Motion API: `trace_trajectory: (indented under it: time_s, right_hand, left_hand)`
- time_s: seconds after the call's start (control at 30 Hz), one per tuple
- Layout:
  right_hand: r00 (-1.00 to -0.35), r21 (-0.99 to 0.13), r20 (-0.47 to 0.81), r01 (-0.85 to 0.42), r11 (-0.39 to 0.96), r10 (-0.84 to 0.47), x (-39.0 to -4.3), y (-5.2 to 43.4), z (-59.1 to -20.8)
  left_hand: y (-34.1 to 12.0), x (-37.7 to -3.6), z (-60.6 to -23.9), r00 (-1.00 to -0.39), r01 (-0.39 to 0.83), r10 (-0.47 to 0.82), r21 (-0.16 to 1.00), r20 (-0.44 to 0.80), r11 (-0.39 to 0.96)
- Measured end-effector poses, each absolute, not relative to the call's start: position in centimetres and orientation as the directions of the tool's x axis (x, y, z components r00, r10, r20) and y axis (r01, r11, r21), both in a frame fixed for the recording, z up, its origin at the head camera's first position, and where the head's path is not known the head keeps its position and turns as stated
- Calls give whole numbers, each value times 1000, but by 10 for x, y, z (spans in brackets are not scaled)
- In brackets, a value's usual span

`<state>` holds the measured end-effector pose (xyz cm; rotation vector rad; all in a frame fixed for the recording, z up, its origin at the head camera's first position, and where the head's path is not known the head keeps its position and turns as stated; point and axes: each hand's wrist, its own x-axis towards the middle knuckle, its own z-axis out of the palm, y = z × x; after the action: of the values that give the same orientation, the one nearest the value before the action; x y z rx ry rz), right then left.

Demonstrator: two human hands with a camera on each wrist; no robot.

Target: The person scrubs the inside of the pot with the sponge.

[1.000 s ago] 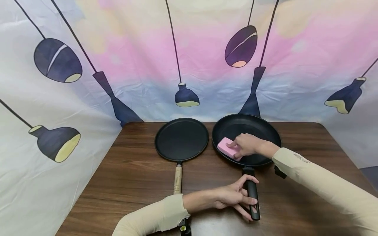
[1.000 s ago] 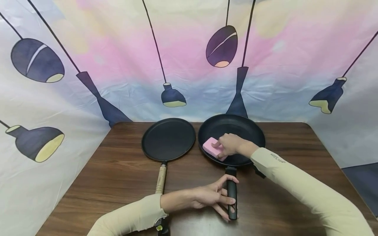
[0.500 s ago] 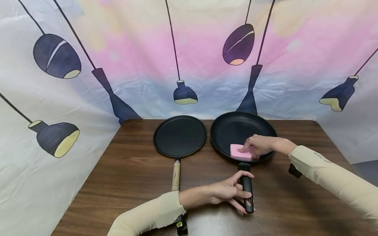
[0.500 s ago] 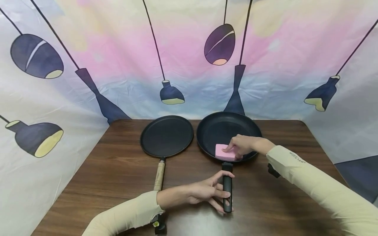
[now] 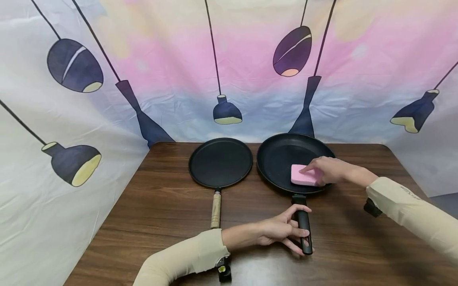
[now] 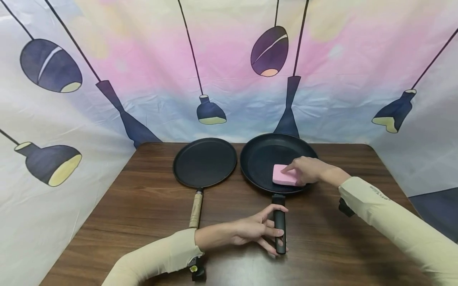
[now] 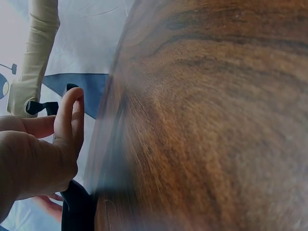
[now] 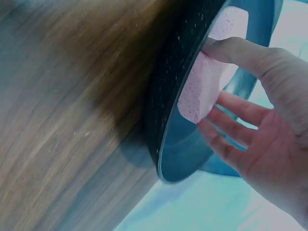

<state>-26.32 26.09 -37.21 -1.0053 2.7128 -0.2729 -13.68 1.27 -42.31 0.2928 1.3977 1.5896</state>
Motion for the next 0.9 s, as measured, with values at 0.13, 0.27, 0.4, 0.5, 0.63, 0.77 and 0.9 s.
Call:
trace_trajectory:
  time_s: [0.13, 0.27, 0.4, 0.5, 0.63, 0.77, 0.9]
  right_hand:
    - [-786, -257, -58, -584, 770, -615, -268, 273, -368]
    - [-840, -230, 30, -533, 814, -541, -270, 285, -366]
    - [-889, -225, 79, -456, 861, -450, -269, 298, -364]
    - [-913, -225, 94, -407, 885, -396, -270, 310, -364]
    - [-936, -223, 83, -352, 909, -342, -270, 326, -363]
    - [-955, -225, 63, -298, 928, -291, -270, 342, -363]
    - [-972, -229, 44, -233, 945, -229, -269, 358, -363]
  left_hand:
    - [15, -138, -423, -512, -493, 764, 863, -393, 113]
    - [16, -138, -424, -514, -494, 764, 863, -390, 108]
    - [16, -138, -426, -510, -498, 769, 861, -385, 101]
    - [17, -138, -427, -512, -500, 769, 861, -383, 96]
    - [17, -138, -426, -514, -499, 768, 862, -382, 95]
    - [17, -138, -426, -516, -505, 764, 858, -387, 93]
    - [17, -138, -426, -517, -511, 762, 855, -389, 90]
